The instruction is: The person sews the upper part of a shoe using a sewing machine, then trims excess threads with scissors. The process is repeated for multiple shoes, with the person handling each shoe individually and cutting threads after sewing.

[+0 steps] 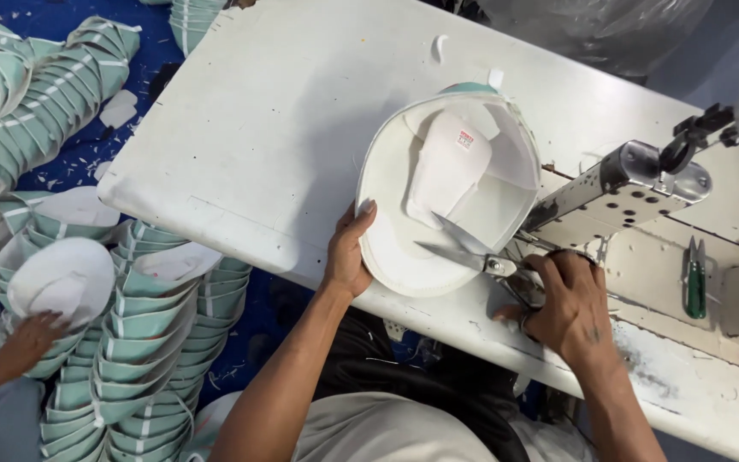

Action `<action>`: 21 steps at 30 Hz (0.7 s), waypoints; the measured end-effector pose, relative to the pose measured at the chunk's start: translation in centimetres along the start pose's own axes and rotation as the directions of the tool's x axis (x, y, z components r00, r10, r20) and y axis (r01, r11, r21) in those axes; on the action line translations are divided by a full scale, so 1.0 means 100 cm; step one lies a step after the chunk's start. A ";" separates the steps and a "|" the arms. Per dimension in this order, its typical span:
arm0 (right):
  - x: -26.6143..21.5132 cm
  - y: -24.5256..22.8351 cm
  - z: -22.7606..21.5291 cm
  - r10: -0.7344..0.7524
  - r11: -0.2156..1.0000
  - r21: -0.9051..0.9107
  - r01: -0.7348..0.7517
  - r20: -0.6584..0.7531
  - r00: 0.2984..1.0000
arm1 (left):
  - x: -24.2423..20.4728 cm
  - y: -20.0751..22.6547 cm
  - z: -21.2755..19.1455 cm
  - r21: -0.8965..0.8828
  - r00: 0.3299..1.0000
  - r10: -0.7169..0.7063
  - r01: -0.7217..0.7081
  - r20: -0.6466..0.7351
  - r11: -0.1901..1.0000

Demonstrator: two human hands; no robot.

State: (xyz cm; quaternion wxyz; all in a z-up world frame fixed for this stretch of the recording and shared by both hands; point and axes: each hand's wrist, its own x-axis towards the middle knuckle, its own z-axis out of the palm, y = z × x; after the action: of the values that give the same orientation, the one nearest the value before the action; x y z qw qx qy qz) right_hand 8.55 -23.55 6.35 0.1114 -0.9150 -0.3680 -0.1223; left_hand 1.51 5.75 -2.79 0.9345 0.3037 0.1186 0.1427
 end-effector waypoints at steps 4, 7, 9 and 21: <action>0.011 0.002 -0.005 -0.020 0.999 0.031 0.018 0.071 0.997 | 0.001 0.001 0.000 0.000 1.000 -0.002 0.002 -0.008 1.000; 0.016 0.004 -0.010 -0.047 0.999 0.024 0.045 0.066 0.997 | -0.001 0.005 0.006 0.000 1.000 -0.020 0.020 -0.014 1.000; 0.018 0.003 -0.013 -0.032 0.999 0.031 0.029 0.101 0.994 | -0.001 0.005 0.007 0.012 0.999 -0.030 0.030 -0.017 0.999; 0.016 0.006 -0.014 0.000 0.994 0.110 -0.023 0.205 0.979 | -0.001 0.005 -0.001 0.022 0.998 -0.056 0.056 -0.022 0.998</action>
State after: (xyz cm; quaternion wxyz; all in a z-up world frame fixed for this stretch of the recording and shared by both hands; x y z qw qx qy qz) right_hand 9.91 -23.33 8.07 0.1247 -0.9171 -0.3785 -0.0058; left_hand 1.28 6.12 -2.53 0.9334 0.3091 0.1386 0.1182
